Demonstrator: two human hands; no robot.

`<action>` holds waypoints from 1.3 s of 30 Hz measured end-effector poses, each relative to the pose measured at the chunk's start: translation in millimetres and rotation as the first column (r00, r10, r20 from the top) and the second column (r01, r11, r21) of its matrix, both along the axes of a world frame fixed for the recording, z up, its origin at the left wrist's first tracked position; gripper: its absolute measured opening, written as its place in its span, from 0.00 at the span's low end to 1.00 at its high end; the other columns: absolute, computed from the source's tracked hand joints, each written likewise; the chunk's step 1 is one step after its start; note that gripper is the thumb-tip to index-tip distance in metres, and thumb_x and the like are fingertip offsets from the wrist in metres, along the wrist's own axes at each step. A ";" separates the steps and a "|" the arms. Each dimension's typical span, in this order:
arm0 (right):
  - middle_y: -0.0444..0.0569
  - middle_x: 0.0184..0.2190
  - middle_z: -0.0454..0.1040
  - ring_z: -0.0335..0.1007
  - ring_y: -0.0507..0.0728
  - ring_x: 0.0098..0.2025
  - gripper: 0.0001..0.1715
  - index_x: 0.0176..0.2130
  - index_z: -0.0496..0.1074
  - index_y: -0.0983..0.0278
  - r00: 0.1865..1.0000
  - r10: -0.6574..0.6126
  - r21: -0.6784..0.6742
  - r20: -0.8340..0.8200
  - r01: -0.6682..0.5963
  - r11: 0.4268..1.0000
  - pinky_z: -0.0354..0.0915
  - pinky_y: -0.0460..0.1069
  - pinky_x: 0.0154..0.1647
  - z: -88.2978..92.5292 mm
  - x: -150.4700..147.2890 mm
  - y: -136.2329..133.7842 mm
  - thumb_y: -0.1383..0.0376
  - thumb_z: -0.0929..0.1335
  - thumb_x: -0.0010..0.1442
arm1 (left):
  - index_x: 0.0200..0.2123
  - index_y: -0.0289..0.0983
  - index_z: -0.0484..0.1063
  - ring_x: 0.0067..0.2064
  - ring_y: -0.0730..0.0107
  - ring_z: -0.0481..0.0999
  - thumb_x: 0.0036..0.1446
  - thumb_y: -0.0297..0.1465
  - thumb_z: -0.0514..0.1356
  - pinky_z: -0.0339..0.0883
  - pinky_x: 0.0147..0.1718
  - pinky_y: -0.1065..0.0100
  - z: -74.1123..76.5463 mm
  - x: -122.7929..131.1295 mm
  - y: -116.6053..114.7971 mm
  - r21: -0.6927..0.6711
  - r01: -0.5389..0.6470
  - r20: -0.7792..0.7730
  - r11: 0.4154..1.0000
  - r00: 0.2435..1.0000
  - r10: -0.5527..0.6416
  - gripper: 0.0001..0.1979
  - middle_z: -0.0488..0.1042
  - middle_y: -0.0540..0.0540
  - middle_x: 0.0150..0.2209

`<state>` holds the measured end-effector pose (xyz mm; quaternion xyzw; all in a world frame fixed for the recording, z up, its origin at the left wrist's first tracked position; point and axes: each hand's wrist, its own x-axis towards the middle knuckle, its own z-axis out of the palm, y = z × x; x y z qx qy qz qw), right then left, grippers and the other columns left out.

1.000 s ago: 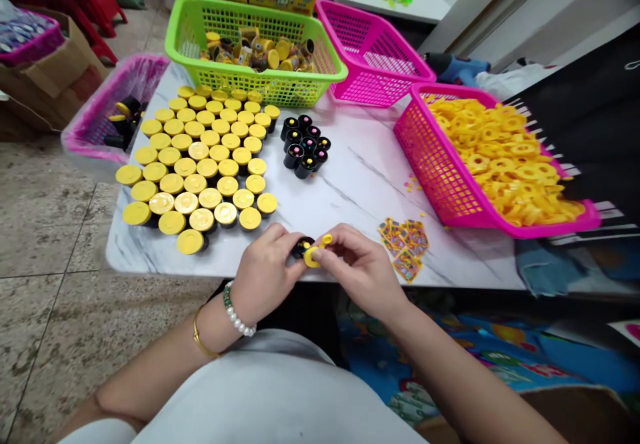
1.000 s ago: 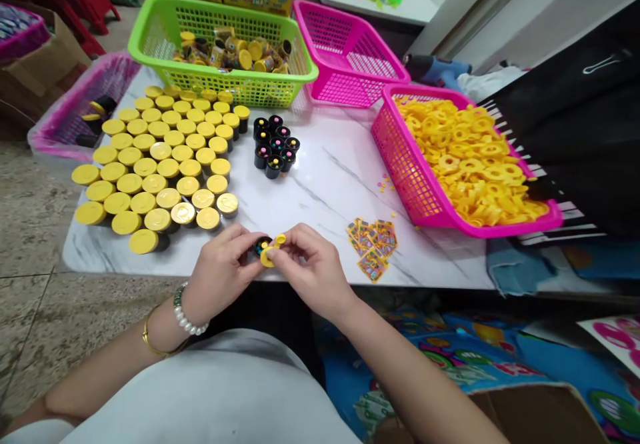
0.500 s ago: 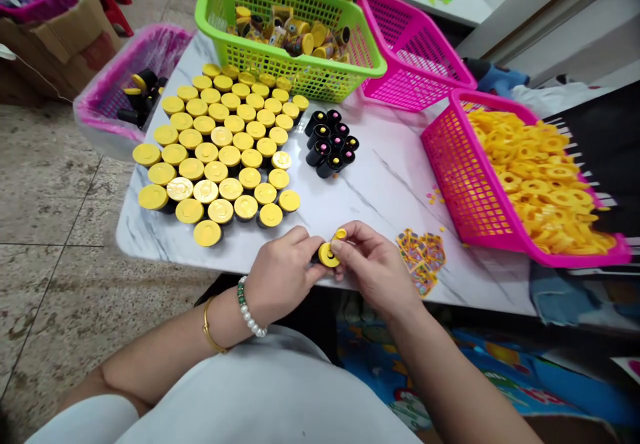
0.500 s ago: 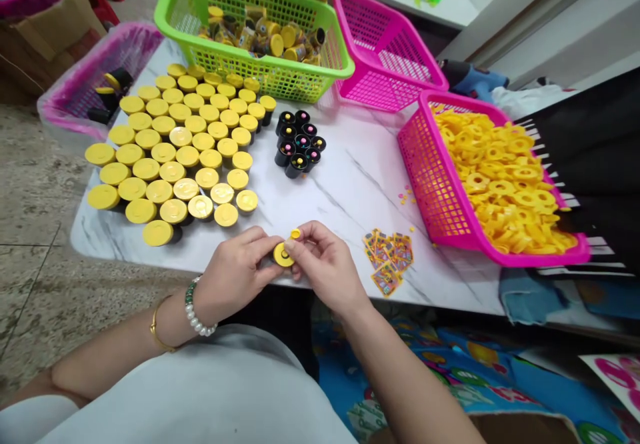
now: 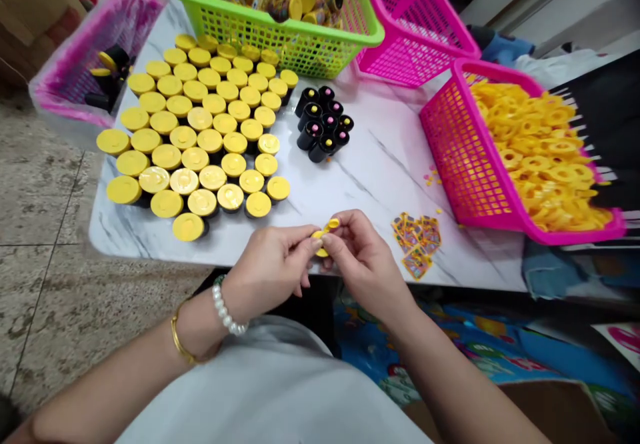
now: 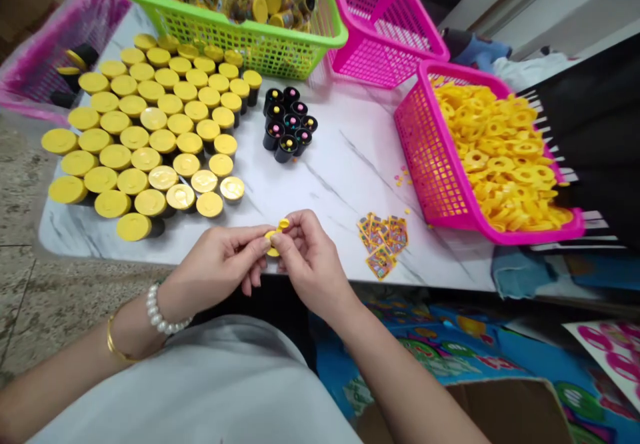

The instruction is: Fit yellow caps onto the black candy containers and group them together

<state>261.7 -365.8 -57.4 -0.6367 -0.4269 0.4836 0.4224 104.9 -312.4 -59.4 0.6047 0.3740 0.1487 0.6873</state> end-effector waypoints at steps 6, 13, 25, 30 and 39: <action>0.39 0.28 0.67 0.66 0.49 0.23 0.17 0.40 0.62 0.59 0.997 -0.072 0.069 0.000 0.072 0.995 0.66 0.45 0.23 -11.4 -7.2 -6.0 0.51 0.68 0.61 | 0.46 0.37 0.72 0.21 0.75 0.70 0.64 0.36 0.55 0.63 0.22 0.74 -3.8 1.0 -12.2 0.288 -0.075 -0.034 0.955 0.995 0.089 0.12 0.70 0.53 0.22; 0.42 0.26 0.70 0.67 0.49 0.26 0.21 0.35 0.70 0.62 0.970 -0.057 -0.012 -0.235 0.056 0.998 0.67 0.45 0.28 -5.6 9.8 5.3 0.47 0.69 0.57 | 0.50 0.37 0.69 0.38 0.67 0.74 0.61 0.32 0.60 0.69 0.39 0.66 -14.3 5.0 -21.2 0.721 -0.081 -0.089 0.688 0.974 0.208 0.14 0.72 0.45 0.40; 0.37 0.20 0.70 0.67 0.48 0.19 0.23 0.33 0.64 0.63 0.882 0.445 -0.288 -0.159 -0.472 0.833 0.65 0.43 0.19 19.7 40.0 43.1 0.55 0.77 0.48 | 0.38 0.39 0.76 0.32 0.71 0.67 0.60 0.33 0.62 0.60 0.31 0.69 -6.8 6.2 -7.4 0.675 0.018 -0.178 0.738 0.974 0.139 0.05 0.66 0.51 0.31; 0.35 0.22 0.66 0.64 0.47 0.19 0.21 0.36 0.62 0.61 0.963 0.271 -0.228 -0.005 -0.265 0.937 0.67 0.43 0.18 17.9 15.4 14.2 0.50 0.72 0.56 | 0.40 0.39 0.74 0.32 0.69 0.69 0.61 0.35 0.59 0.58 0.28 0.69 -14.0 10.9 -11.3 0.703 0.072 -0.256 0.707 0.954 0.158 0.07 0.69 0.49 0.32; 0.40 0.20 0.65 0.63 0.51 0.19 0.21 0.39 0.68 0.61 0.991 0.113 0.032 0.070 -0.115 0.993 0.65 0.47 0.20 8.4 43.9 8.1 0.46 0.67 0.60 | 0.45 0.40 0.71 0.35 0.69 0.73 0.57 0.32 0.63 0.70 0.33 0.69 32.2 -55.0 -24.1 0.811 -0.233 0.079 0.537 0.952 0.295 0.12 0.71 0.47 0.36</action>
